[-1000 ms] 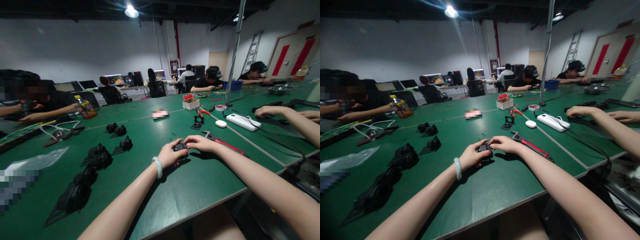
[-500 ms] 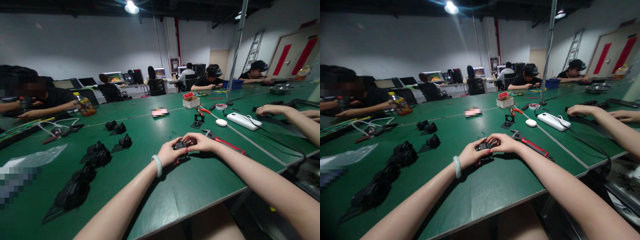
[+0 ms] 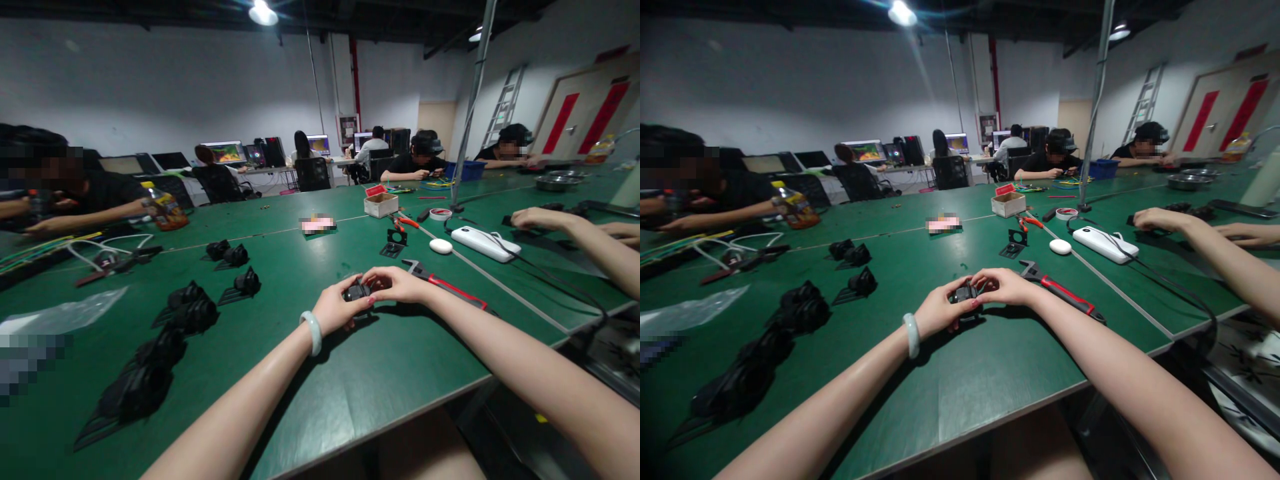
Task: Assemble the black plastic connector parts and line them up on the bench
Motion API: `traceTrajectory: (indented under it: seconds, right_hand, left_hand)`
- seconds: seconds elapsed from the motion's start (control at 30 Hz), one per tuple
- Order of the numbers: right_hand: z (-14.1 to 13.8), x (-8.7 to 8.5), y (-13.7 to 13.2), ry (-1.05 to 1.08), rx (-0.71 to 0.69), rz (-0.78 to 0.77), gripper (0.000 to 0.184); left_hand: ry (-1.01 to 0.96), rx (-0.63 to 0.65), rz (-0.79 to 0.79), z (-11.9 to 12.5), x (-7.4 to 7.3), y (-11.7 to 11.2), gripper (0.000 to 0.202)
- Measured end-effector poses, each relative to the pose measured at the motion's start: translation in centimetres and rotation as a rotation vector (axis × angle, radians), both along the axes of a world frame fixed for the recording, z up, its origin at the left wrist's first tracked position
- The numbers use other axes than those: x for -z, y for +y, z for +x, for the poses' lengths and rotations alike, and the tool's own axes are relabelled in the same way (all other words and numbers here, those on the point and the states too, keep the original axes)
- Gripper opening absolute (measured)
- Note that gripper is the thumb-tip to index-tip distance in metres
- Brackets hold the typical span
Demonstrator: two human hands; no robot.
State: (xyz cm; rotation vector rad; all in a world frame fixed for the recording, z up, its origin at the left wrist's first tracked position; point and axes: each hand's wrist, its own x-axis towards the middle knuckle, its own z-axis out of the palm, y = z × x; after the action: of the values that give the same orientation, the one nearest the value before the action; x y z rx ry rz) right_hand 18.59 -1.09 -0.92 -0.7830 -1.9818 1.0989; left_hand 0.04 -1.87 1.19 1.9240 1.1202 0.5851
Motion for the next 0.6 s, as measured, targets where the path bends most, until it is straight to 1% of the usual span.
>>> traceTrajectory:
  seconds: [0.13, 0.37, 0.5, 0.6]
  right_hand:
    - [0.12, 0.10, 0.14, -0.024, 0.002, 0.042, 0.036]
    - [0.30, -0.16, 0.13, -0.118, 0.058, 0.112, 0.032]
    - [0.37, -0.03, 0.23, -0.187, 0.098, 0.150, 0.030]
    - [0.36, 0.10, 0.33, -0.199, 0.103, 0.158, 0.030]
  left_hand:
    - [0.004, 0.007, 0.008, -0.02, 0.12, 0.02, 0.069]
    - [0.010, 0.010, 0.008, -0.08, 0.22, 0.08, 0.070]
    - [0.014, 0.011, 0.006, -0.09, 0.22, 0.07, 0.068]
    - [0.024, 0.003, 0.009, -0.04, 0.18, 0.03, 0.067]
